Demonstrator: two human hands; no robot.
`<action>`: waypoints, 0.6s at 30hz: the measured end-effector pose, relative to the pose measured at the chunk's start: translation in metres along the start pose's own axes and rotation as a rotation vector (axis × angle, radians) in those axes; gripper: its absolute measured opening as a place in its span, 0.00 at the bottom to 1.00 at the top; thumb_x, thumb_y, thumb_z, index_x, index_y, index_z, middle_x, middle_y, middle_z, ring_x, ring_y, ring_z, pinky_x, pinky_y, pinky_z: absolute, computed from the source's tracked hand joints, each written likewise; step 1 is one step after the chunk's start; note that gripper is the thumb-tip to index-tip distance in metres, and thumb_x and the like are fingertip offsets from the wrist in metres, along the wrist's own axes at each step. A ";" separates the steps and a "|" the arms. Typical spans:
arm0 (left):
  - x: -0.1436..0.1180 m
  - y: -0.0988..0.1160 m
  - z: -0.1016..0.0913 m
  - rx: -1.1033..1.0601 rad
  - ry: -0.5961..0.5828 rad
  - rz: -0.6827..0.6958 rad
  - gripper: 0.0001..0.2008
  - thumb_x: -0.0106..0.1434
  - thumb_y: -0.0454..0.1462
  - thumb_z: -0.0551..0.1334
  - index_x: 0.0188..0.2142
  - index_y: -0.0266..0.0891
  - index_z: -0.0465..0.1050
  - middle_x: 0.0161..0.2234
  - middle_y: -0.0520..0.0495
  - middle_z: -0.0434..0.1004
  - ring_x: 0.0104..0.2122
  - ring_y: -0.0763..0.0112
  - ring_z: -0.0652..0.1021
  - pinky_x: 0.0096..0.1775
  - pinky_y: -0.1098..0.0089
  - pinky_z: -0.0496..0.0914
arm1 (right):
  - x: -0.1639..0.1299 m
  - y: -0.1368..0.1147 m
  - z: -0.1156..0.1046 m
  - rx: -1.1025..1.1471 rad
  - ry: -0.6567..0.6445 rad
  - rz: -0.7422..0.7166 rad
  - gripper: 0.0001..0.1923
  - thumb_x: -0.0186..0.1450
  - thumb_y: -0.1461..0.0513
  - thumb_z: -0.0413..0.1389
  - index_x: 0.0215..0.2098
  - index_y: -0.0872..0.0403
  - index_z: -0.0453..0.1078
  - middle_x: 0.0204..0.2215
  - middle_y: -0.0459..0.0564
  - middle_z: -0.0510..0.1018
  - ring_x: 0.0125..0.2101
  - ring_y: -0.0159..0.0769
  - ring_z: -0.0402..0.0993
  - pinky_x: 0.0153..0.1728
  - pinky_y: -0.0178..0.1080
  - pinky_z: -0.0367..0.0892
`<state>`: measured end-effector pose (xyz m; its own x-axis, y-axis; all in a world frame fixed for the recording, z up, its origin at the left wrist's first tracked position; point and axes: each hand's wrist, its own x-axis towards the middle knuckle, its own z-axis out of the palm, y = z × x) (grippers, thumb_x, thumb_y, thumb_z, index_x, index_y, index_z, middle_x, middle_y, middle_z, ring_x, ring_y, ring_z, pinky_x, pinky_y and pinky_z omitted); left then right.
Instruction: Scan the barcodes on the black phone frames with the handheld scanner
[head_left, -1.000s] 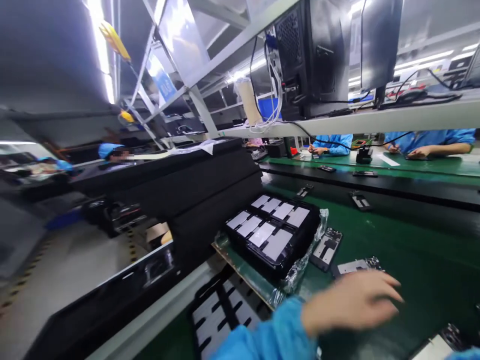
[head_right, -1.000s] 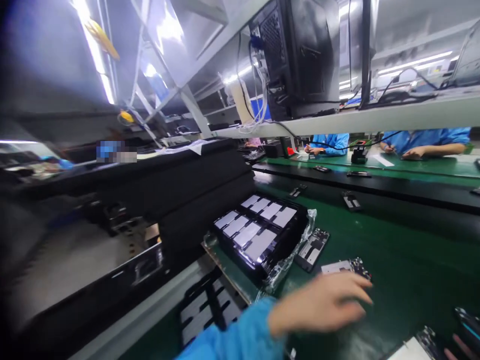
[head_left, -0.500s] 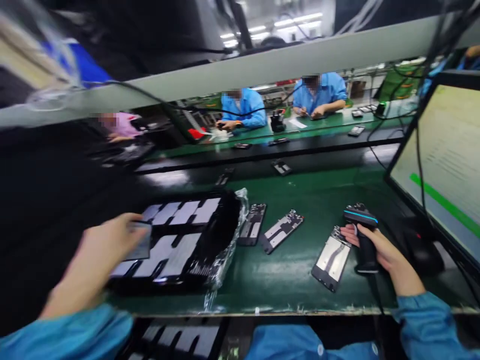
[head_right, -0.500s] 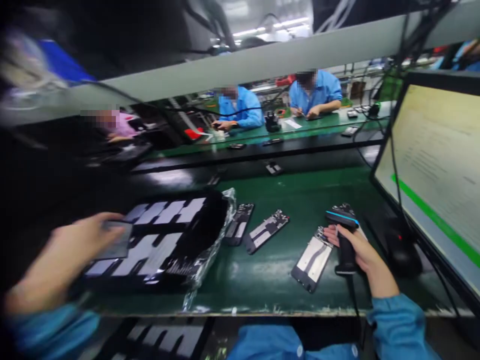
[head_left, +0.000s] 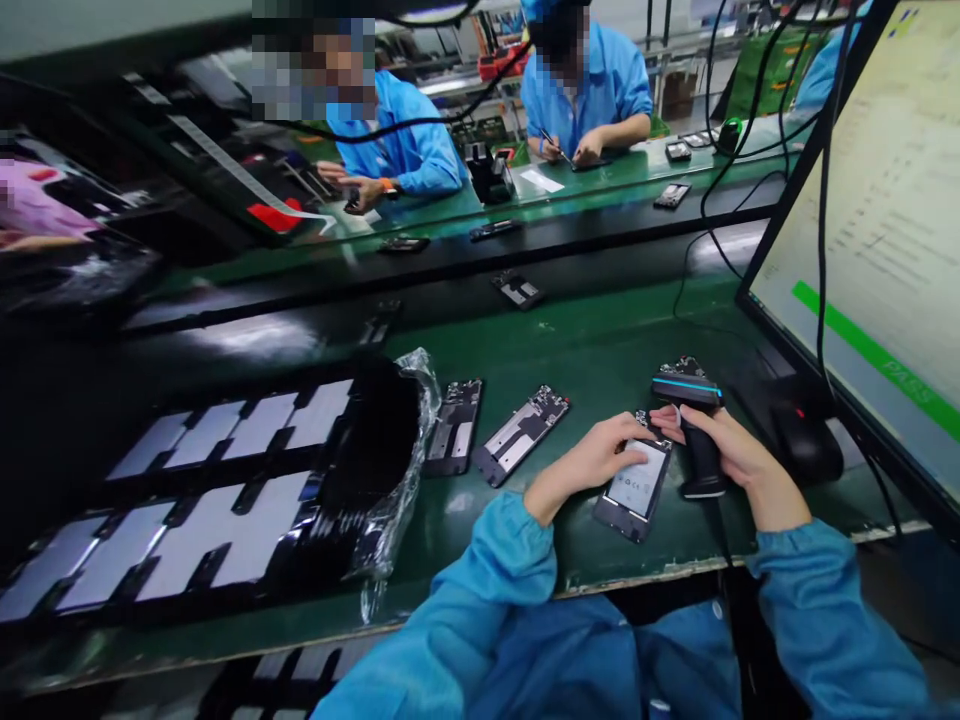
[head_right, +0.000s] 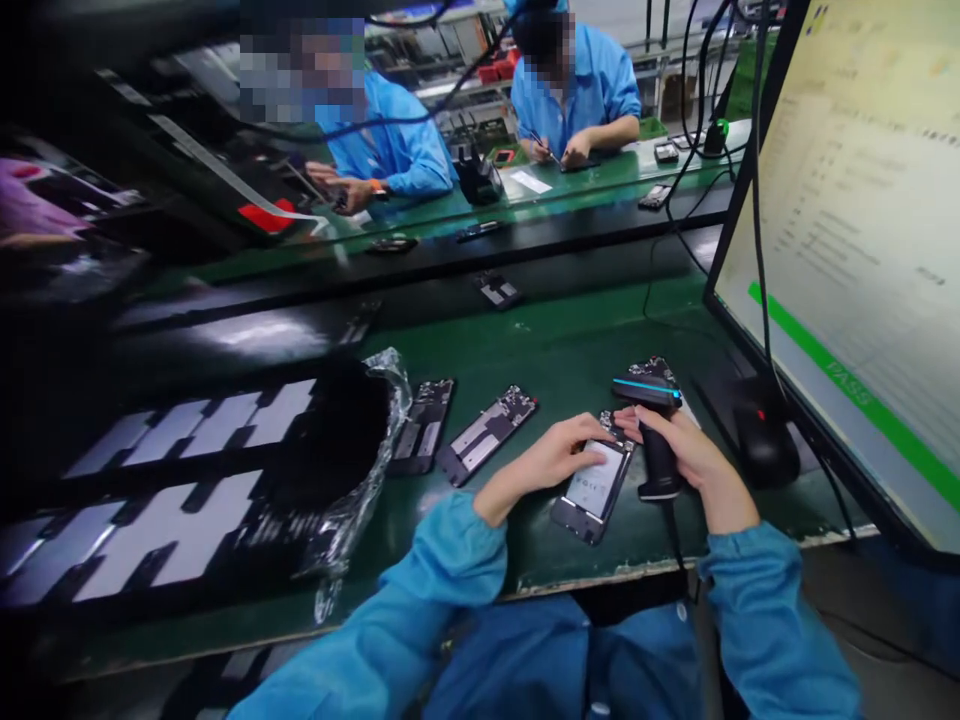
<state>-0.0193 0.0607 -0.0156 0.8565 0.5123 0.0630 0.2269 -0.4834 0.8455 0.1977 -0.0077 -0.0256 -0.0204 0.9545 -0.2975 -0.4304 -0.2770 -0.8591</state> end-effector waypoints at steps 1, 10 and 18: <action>-0.001 0.003 -0.003 0.052 -0.019 0.016 0.16 0.65 0.42 0.60 0.49 0.39 0.75 0.44 0.41 0.74 0.45 0.62 0.75 0.50 0.64 0.69 | 0.002 0.000 0.001 -0.010 0.001 0.002 0.14 0.64 0.57 0.60 0.44 0.57 0.74 0.48 0.57 0.80 0.51 0.44 0.75 0.57 0.43 0.69; -0.040 0.011 0.022 0.480 0.063 -0.135 0.35 0.67 0.39 0.56 0.68 0.41 0.42 0.69 0.36 0.43 0.69 0.49 0.41 0.65 0.44 0.45 | -0.046 0.010 0.014 -0.115 0.220 -0.096 0.21 0.57 0.54 0.65 0.48 0.49 0.73 0.51 0.51 0.78 0.54 0.47 0.71 0.60 0.51 0.66; -0.061 0.023 0.074 -0.222 0.465 -0.336 0.30 0.64 0.36 0.57 0.64 0.38 0.48 0.59 0.36 0.65 0.58 0.57 0.69 0.58 0.57 0.64 | -0.099 0.058 0.058 -0.208 0.359 -0.189 0.25 0.57 0.53 0.64 0.52 0.46 0.71 0.51 0.50 0.78 0.56 0.48 0.69 0.62 0.56 0.58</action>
<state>-0.0315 -0.0342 -0.0394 0.4516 0.8911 -0.0441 0.3050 -0.1077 0.9463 0.1225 -0.1120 -0.0222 0.3709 0.9019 -0.2213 -0.2052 -0.1528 -0.9667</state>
